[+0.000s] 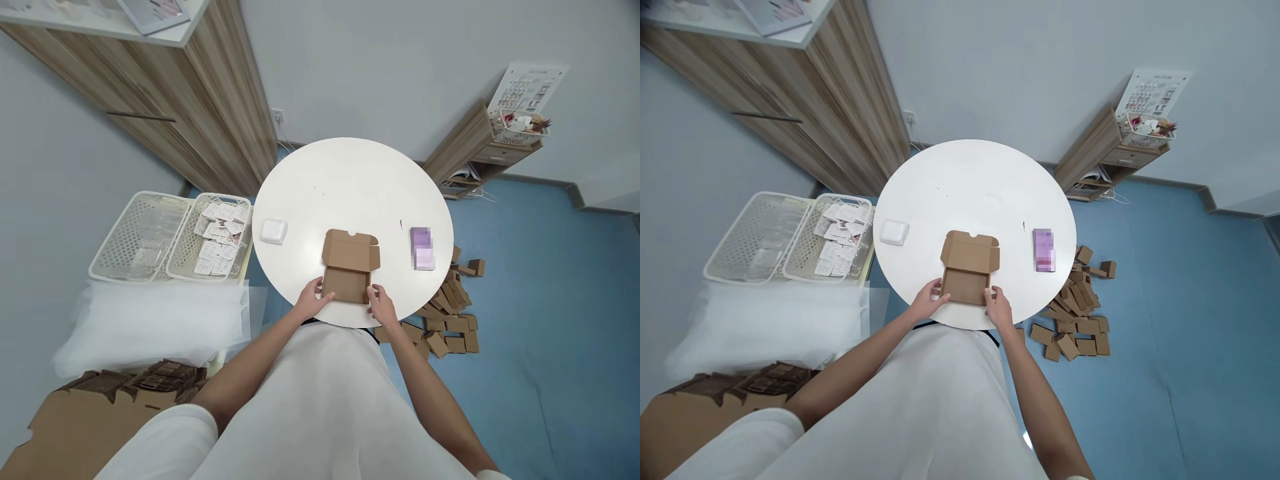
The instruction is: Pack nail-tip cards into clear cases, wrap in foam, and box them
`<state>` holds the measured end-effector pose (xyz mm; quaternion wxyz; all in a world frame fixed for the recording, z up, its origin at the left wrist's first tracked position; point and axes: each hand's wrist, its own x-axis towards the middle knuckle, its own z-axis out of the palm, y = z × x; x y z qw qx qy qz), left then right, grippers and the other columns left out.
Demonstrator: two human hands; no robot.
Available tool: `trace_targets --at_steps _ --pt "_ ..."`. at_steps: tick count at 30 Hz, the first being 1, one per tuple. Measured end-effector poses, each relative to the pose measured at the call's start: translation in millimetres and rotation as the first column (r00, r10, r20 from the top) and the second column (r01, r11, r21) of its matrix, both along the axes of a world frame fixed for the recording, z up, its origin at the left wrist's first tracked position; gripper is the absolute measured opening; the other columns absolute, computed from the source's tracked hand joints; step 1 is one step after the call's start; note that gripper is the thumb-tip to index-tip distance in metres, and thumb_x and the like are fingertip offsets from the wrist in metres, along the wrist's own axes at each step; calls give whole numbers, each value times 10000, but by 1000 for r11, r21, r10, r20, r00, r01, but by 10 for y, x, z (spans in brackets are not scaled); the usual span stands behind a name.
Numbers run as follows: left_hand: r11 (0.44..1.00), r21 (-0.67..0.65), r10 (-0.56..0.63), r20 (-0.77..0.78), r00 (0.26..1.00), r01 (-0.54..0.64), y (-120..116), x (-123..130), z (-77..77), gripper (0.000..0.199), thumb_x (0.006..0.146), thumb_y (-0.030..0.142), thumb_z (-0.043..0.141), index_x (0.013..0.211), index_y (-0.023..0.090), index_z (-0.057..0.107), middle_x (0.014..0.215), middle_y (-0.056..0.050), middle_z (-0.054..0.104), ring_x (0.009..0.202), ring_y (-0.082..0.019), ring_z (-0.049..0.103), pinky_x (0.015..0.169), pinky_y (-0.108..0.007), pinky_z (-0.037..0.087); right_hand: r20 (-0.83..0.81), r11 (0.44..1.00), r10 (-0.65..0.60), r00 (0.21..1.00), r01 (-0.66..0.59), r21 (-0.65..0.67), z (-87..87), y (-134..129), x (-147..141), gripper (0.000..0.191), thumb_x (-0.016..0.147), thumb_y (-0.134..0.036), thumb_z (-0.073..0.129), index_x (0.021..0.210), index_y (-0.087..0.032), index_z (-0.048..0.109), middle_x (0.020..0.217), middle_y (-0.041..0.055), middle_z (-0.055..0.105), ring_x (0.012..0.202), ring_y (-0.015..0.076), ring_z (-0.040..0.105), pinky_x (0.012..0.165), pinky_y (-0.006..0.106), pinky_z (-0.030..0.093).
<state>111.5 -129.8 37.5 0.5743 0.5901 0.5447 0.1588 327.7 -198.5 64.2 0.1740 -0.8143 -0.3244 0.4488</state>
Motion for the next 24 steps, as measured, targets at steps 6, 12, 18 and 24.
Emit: trace_targets --at_steps 6,12,18,24 --pt "998 -22 68 62 996 -67 42 229 37 608 698 426 617 1234 199 439 1177 -103 527 950 -196 546 803 -346 457 -281 966 -129 951 185 182 -63 -20 153 498 779 -508 424 1152 -181 463 1165 101 529 704 145 617 744 320 487" --pt "994 -51 99 134 986 -93 231 546 50 586 729 427 587 1237 182 427 1263 -111 473 1071 -220 491 867 -355 420 -416 934 -187 890 293 206 -134 141 409 477 760 -490 472 1145 -210 475 1185 85 519 768 156 620 773 337 498" --pt "991 -57 130 113 985 -124 279 690 61 617 724 429 591 1263 202 396 1306 -107 431 1121 -235 451 887 -368 401 -428 930 -164 889 284 234 -198 232 563 479 742 -482 502 1138 -214 480 1150 77 521 772 163 615 817 367 483" --pt "995 -30 103 128 986 -100 232 718 137 578 737 411 581 1253 220 404 1281 -73 460 1119 -221 454 919 -357 382 -479 935 -123 869 263 238 -263 218 608 498 744 -508 494 1151 -223 458 1152 79 495 853 168 593 826 357 481"
